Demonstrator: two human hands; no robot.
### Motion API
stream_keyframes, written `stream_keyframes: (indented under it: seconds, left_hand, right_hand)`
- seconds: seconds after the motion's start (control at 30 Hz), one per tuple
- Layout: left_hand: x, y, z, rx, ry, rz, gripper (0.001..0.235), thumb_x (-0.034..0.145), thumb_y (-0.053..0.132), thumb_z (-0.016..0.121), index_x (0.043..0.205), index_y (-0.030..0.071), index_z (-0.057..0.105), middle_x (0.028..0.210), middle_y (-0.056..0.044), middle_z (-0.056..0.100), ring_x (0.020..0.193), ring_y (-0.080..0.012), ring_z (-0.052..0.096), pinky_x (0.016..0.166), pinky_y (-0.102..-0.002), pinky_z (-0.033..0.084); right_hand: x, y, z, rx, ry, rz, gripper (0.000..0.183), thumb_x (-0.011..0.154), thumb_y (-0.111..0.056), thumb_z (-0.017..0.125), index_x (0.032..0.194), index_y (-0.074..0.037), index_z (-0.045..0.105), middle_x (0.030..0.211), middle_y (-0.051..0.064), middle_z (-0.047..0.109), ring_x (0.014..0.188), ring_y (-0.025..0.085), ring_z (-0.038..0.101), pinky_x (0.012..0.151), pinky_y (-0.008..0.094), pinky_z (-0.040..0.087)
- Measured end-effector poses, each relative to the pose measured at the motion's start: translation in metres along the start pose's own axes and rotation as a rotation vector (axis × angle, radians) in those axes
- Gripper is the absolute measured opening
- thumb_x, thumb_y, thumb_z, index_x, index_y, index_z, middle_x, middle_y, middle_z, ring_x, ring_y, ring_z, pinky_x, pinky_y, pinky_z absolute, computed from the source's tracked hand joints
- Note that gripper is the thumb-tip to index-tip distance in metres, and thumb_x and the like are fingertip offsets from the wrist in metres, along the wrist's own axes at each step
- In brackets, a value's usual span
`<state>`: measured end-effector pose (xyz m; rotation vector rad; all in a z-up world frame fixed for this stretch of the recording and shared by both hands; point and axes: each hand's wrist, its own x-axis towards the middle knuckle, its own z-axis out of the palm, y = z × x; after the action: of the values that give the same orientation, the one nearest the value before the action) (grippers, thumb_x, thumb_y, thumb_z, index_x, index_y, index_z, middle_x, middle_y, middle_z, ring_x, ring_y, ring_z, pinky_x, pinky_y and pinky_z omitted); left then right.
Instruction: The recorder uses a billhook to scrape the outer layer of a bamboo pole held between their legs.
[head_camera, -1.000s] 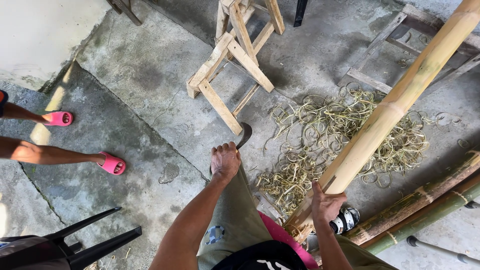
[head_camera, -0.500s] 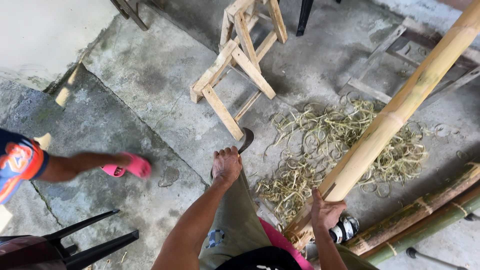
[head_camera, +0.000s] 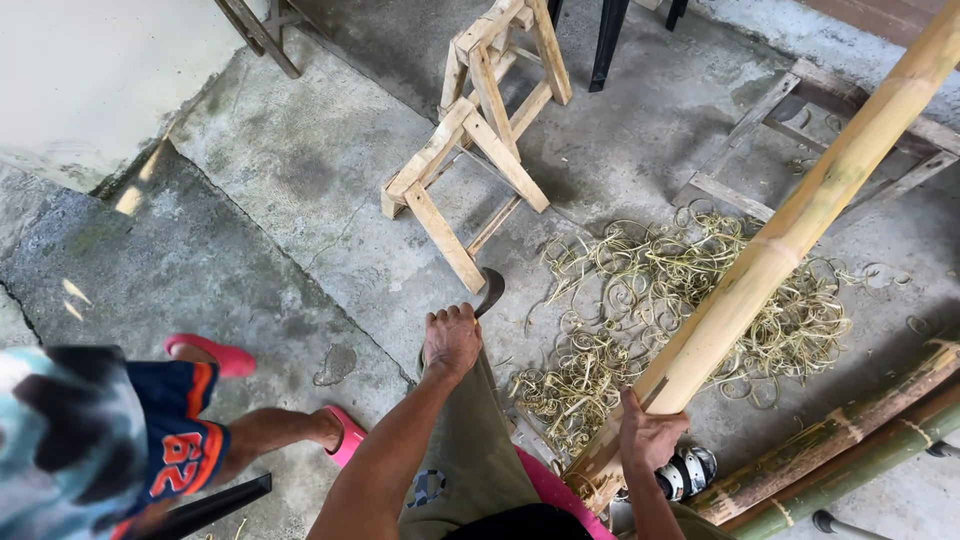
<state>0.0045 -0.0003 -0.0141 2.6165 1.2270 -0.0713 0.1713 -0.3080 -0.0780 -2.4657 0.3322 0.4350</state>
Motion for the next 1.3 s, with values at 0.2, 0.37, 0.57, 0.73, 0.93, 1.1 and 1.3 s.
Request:
stream_keyframes:
  seconds: [0.2,0.37,0.57,0.73,0.93,1.1,1.3]
  left_hand:
    - [0.000,0.003,-0.004,0.000,-0.004,-0.002,0.023,0.092,0.026,0.065,0.101,0.005,0.064,0.099,-0.015,0.070,0.100,-0.0315,0.067,0.094,-0.048,0.045]
    - [0.000,0.003,-0.002,-0.001,0.005,-0.005,0.023,0.092,0.026,0.065,0.102,0.005,0.064,0.099,-0.016,0.070,0.100,-0.0316,0.067,0.094,-0.048,0.045]
    - [0.000,0.003,-0.007,-0.005,-0.001,-0.010,0.024,0.091,0.026,0.066,0.102,0.006,0.063,0.100,-0.015,0.071,0.101,-0.0318,0.067,0.094,-0.048,0.045]
    - [0.000,0.002,-0.007,0.020,0.000,0.019,0.027,0.089,0.028,0.067,0.104,0.006,0.063,0.101,-0.015,0.070,0.100,-0.0320,0.067,0.093,-0.049,0.046]
    - [0.001,0.002,0.000,0.065,0.024,0.021,0.025,0.091,0.030,0.066,0.102,0.008,0.063,0.100,-0.014,0.071,0.098,-0.0318,0.069,0.090,-0.049,0.048]
    - [0.000,0.003,-0.004,0.073,0.032,-0.007,0.022,0.091,0.030,0.066,0.099,0.009,0.064,0.097,-0.012,0.072,0.096,-0.0303,0.070,0.090,-0.048,0.049]
    - [0.001,0.005,-0.006,0.088,0.011,-0.004,0.024,0.089,0.030,0.067,0.100,0.009,0.064,0.097,-0.011,0.072,0.095,-0.0298,0.070,0.090,-0.048,0.049]
  right_hand:
    - [0.000,-0.002,-0.001,0.016,-0.017,0.029,0.108,0.072,-0.058,0.086,0.143,0.004,0.033,0.114,0.022,0.059,0.100,0.039,0.067,0.089,0.053,0.060]
    - [-0.004,-0.004,-0.003,-0.004,-0.007,0.007,0.107,0.073,-0.059,0.086,0.142,0.004,0.034,0.114,0.022,0.058,0.101,0.040,0.067,0.090,0.053,0.059]
    - [-0.005,-0.005,-0.001,-0.038,0.025,-0.010,0.107,0.071,-0.062,0.087,0.140,0.002,0.036,0.121,0.024,0.059,0.107,0.043,0.066,0.094,0.053,0.056]
    - [0.001,0.004,0.008,-0.008,0.041,0.009,0.106,0.069,-0.063,0.087,0.140,-0.002,0.037,0.125,0.023,0.059,0.110,0.042,0.066,0.095,0.053,0.056]
    - [-0.005,0.004,0.005,0.041,0.071,0.021,0.105,0.067,-0.062,0.086,0.141,-0.007,0.037,0.125,0.021,0.060,0.110,0.042,0.065,0.096,0.055,0.055]
    - [-0.017,-0.012,-0.006,0.088,0.010,0.038,0.103,0.068,-0.063,0.083,0.139,-0.006,0.035,0.125,0.019,0.059,0.109,0.039,0.067,0.093,0.052,0.059]
    - [-0.030,-0.029,-0.021,0.086,-0.009,0.072,0.101,0.069,-0.061,0.082,0.140,-0.007,0.035,0.125,0.019,0.058,0.110,0.040,0.067,0.096,0.051,0.057]
